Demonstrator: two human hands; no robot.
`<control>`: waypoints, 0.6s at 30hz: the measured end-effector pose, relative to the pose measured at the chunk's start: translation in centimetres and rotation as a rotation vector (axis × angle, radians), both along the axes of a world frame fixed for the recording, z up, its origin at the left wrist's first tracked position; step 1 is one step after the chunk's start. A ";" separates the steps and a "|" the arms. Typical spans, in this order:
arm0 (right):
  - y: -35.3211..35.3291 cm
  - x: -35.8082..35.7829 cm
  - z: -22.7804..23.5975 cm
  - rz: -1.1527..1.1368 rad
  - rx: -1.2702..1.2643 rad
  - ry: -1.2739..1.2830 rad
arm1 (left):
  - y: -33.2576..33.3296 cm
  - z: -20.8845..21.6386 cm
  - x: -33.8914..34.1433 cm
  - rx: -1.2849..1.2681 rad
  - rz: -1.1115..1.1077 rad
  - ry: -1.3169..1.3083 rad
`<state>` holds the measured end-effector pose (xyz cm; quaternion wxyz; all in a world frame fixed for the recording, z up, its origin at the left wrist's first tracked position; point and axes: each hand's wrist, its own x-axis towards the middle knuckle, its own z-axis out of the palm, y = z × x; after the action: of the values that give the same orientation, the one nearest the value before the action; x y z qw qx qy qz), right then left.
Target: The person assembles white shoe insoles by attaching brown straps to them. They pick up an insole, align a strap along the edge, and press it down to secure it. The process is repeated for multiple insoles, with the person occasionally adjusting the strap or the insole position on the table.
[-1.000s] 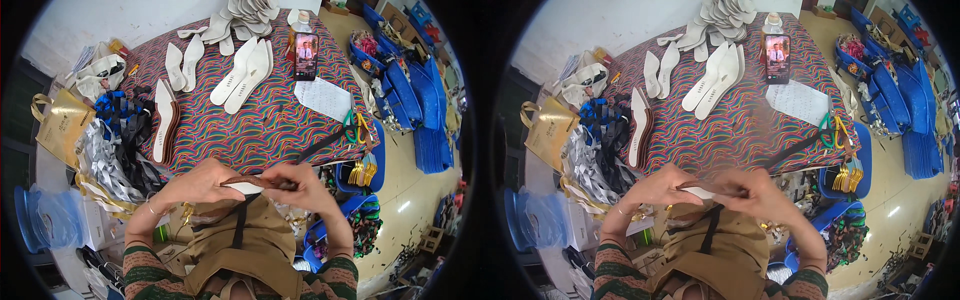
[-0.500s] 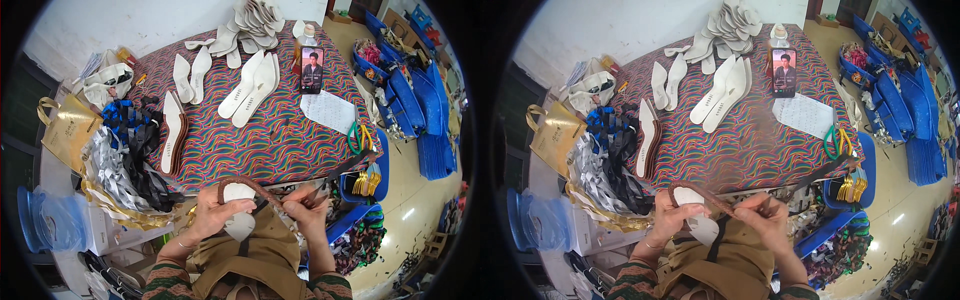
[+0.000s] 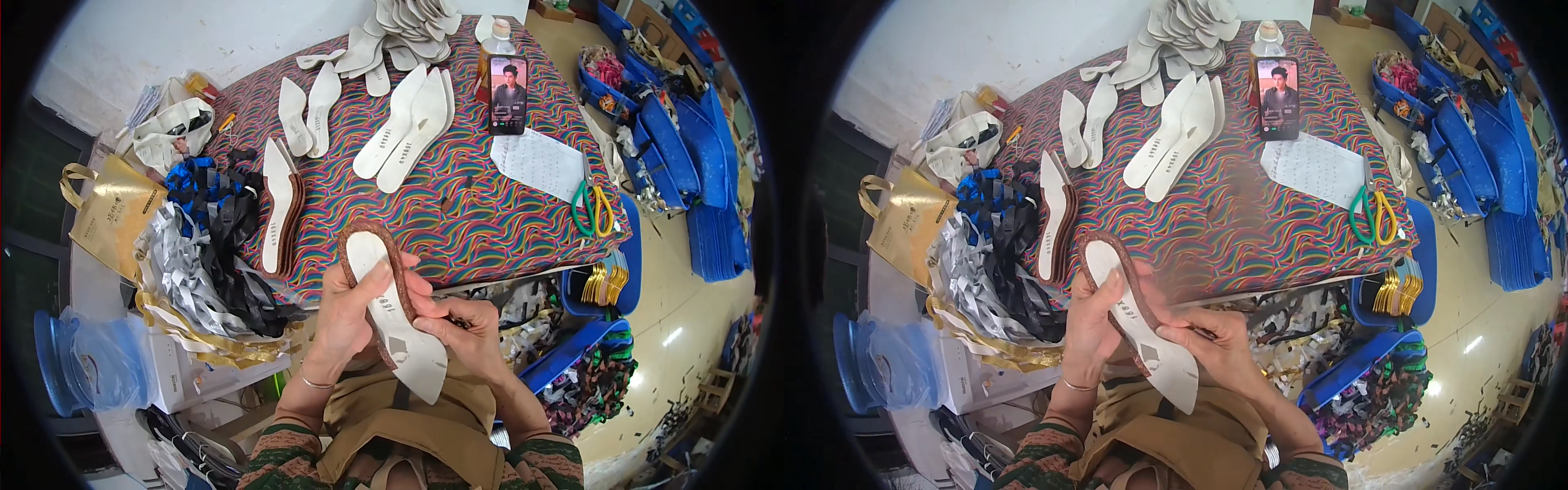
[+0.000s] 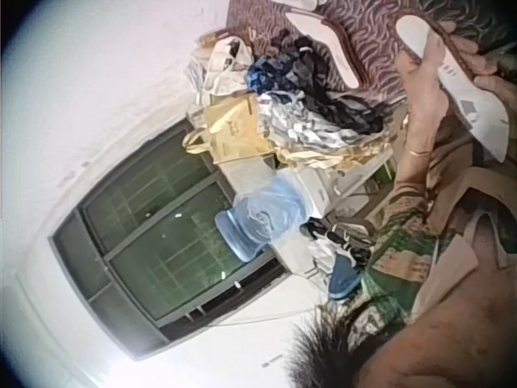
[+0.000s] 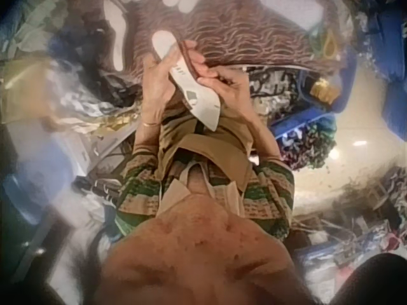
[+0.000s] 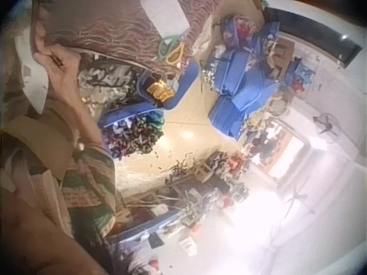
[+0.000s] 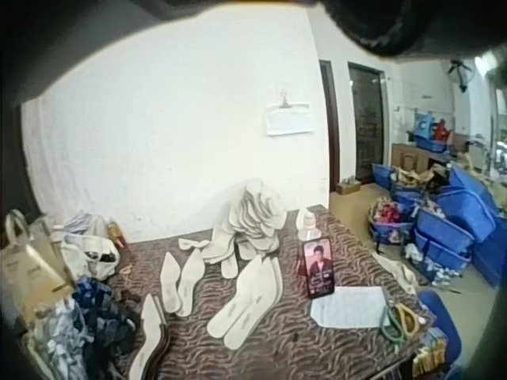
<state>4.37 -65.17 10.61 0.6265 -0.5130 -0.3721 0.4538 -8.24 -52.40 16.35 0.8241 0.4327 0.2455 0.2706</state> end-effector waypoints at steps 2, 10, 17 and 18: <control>-0.2 0.3 0.2 0.043 -0.011 -0.062 | 0.2 0.0 0.0 -0.032 -0.019 -0.018; 0.0 0.4 0.8 0.093 0.015 -0.137 | 1.4 -2.2 0.3 -0.372 -0.206 -0.373; 1.0 1.0 -1.4 -0.117 0.152 -0.261 | -2.3 -1.7 0.5 -0.097 -0.146 -0.040; 1.2 1.0 -1.2 -0.111 0.157 -0.250 | -2.9 -1.5 0.5 -0.096 -0.139 0.027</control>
<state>5.32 -64.02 9.38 0.6376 -0.5347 -0.4524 0.3207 -7.78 -55.27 14.86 0.8574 0.4124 0.2386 0.1947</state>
